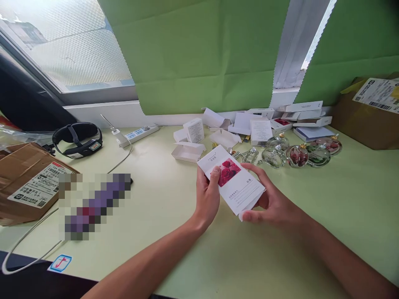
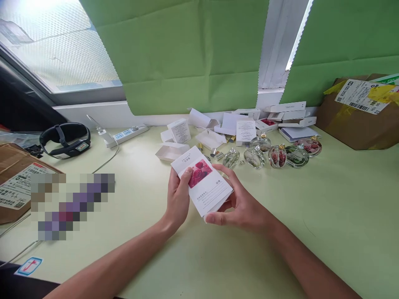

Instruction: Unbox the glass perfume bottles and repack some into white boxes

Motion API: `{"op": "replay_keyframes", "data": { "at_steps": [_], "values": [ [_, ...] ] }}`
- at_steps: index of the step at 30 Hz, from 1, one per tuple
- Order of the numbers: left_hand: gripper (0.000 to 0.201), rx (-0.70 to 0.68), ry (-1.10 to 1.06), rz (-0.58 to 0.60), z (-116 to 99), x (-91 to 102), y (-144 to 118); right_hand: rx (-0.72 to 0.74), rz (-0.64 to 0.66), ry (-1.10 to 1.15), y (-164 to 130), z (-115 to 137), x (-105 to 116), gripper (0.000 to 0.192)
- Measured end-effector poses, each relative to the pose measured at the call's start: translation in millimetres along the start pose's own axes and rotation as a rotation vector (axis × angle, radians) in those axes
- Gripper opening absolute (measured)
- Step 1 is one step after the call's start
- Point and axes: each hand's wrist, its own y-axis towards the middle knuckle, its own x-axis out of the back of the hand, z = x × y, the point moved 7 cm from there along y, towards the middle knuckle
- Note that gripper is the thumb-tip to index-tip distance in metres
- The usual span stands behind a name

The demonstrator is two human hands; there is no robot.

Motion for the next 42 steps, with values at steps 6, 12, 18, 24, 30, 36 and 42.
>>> {"op": "replay_keyframes", "data": {
  "at_steps": [6,12,18,24,30,36,42],
  "values": [
    [0.025,-0.033,0.006,0.004,-3,-0.4,0,-0.038,0.046,0.18,2,0,-4,0.11],
    [0.025,-0.043,-0.024,0.022,-3,-1.9,0,-0.081,0.035,0.182,0,8,-8,0.109],
    [0.026,-0.068,-0.027,0.02,-3,-1.6,0,-0.083,0.012,0.201,-2,9,-9,0.105],
    [0.023,-0.135,-0.003,-0.031,-7,2.8,1,-0.05,0.013,0.21,0,11,-7,0.092],
    [0.024,-0.151,0.015,-0.063,-7,5.6,3,-0.018,0.051,0.192,1,12,-7,0.085],
    [0.021,-0.161,0.036,-0.059,-8,4.4,0,-0.009,0.094,0.194,-1,10,-9,0.088],
    [0.021,-0.168,0.013,-0.038,-8,3.8,0,0.004,0.064,0.219,-3,12,-9,0.084]
  ]
}}
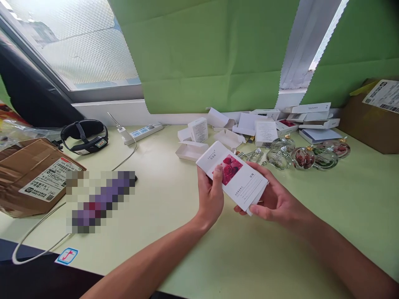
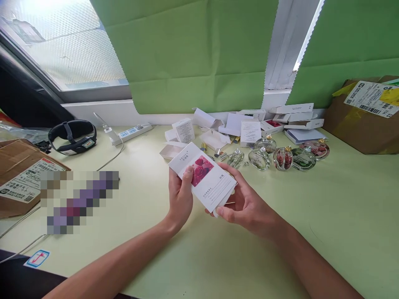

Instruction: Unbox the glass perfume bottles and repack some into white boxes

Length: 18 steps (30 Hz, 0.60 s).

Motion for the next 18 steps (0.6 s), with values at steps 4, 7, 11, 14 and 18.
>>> {"op": "replay_keyframes", "data": {
  "at_steps": [4,7,11,14,18],
  "values": [
    [0.02,-0.006,-0.007,0.008,1.1,0.0,0.1,-0.012,-0.008,-0.002,0.2,-0.4,-0.1,0.086],
    [0.021,-0.016,-0.008,0.006,0.7,-0.1,-0.3,-0.001,-0.014,-0.001,0.2,-0.7,0.5,0.087],
    [0.021,-0.019,0.014,-0.011,0.9,0.8,-1.0,-0.015,-0.021,-0.017,0.0,-1.0,1.2,0.088],
    [0.021,-0.005,0.022,-0.013,1.8,1.0,-0.7,-0.03,0.01,-0.02,-0.4,0.7,-1.0,0.086],
    [0.022,0.016,0.017,-0.013,1.6,0.8,-0.6,-0.032,0.022,-0.028,-1.4,4.4,-2.9,0.087]
  ]
}}
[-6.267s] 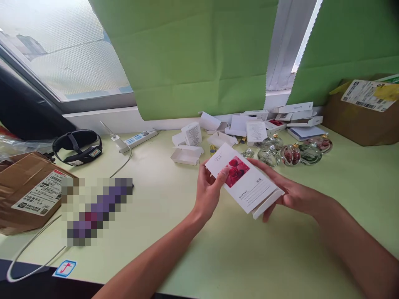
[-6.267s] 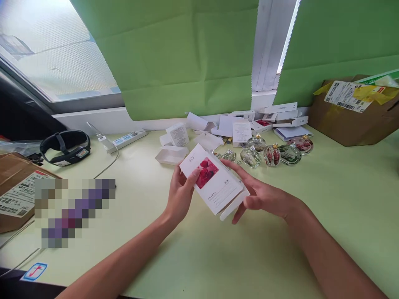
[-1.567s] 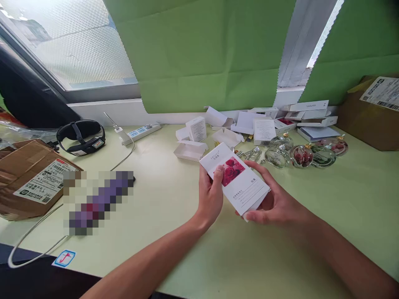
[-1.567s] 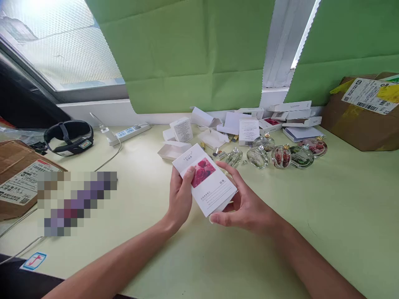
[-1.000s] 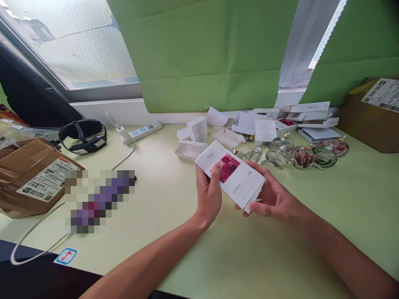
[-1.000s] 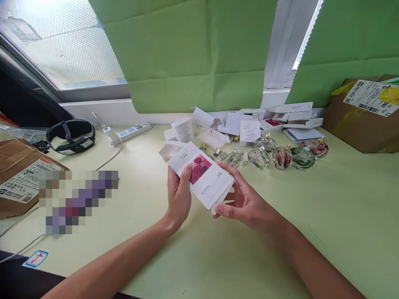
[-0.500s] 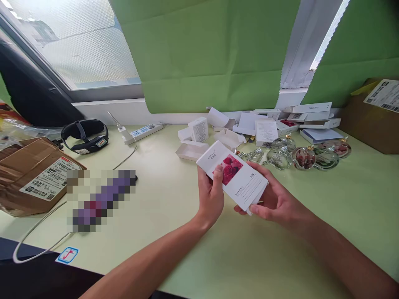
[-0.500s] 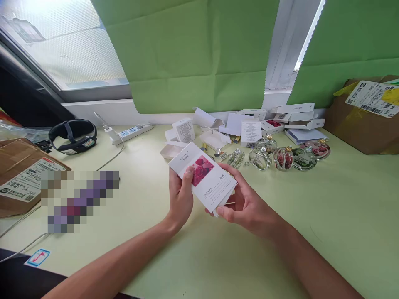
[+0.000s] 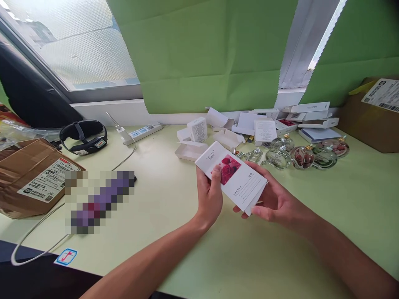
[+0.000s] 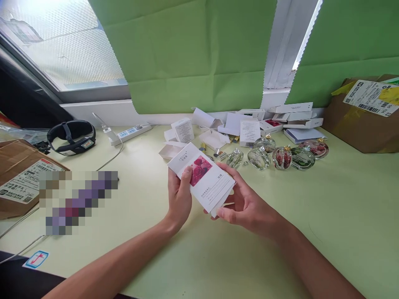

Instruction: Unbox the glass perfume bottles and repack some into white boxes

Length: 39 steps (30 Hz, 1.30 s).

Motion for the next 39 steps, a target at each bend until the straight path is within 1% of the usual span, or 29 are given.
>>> {"op": "replay_keyframes", "data": {
  "at_steps": [11,13,18,21,25,33,39],
  "values": [
    [0.024,-0.018,0.008,0.002,0.4,0.9,-0.8,0.026,-0.062,0.006,3.2,-5.3,1.4,0.085],
    [0.024,-0.007,0.018,0.001,1.1,1.2,-1.0,0.015,-0.052,0.004,2.2,-5.9,1.4,0.086],
    [0.024,0.018,0.03,-0.007,0.8,1.8,-1.0,-0.009,0.021,0.003,-0.9,-3.7,-2.0,0.094],
    [0.024,0.005,0.03,-0.019,-1.6,2.2,-0.1,-0.016,0.036,-0.003,-1.3,-1.6,-2.8,0.096],
    [0.024,0.025,0.025,-0.03,-1.2,2.3,0.7,-0.028,0.032,-0.014,-0.1,-1.6,-1.9,0.1],
    [0.023,0.047,-0.01,-0.028,1.2,0.8,-0.9,0.02,0.009,-0.006,3.3,-5.0,1.4,0.094],
    [0.022,0.059,-0.038,-0.03,2.9,1.4,-1.2,0.052,-0.015,-0.021,4.4,-7.6,2.7,0.094]
  ]
}}
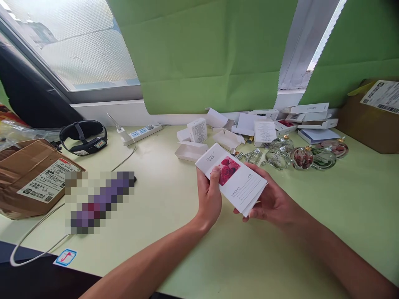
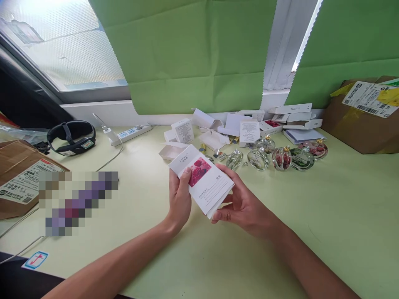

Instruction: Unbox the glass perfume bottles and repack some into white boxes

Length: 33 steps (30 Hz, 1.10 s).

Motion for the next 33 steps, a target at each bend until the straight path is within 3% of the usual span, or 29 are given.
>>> {"op": "replay_keyframes", "data": {
  "at_steps": [8,20,24,29,33],
  "values": [
    [0.026,0.119,-0.019,0.037,7,-2.4,-1,0.064,-0.032,0.011,4,-11,8,0.089],
    [0.024,0.099,-0.003,0.007,4,-2.3,-3,0.091,-0.098,-0.059,5,-15,12,0.084],
    [0.026,0.125,-0.024,0.013,8,-2.5,-2,0.064,-0.175,-0.218,0,-8,16,0.087],
    [0.028,0.153,-0.058,0.037,12,-2.9,-2,-0.018,-0.113,-0.255,-4,4,12,0.083],
    [0.028,0.153,-0.078,0.055,10,-4.8,-3,0.027,-0.143,-0.285,-3,3,18,0.082]
  ]
}}
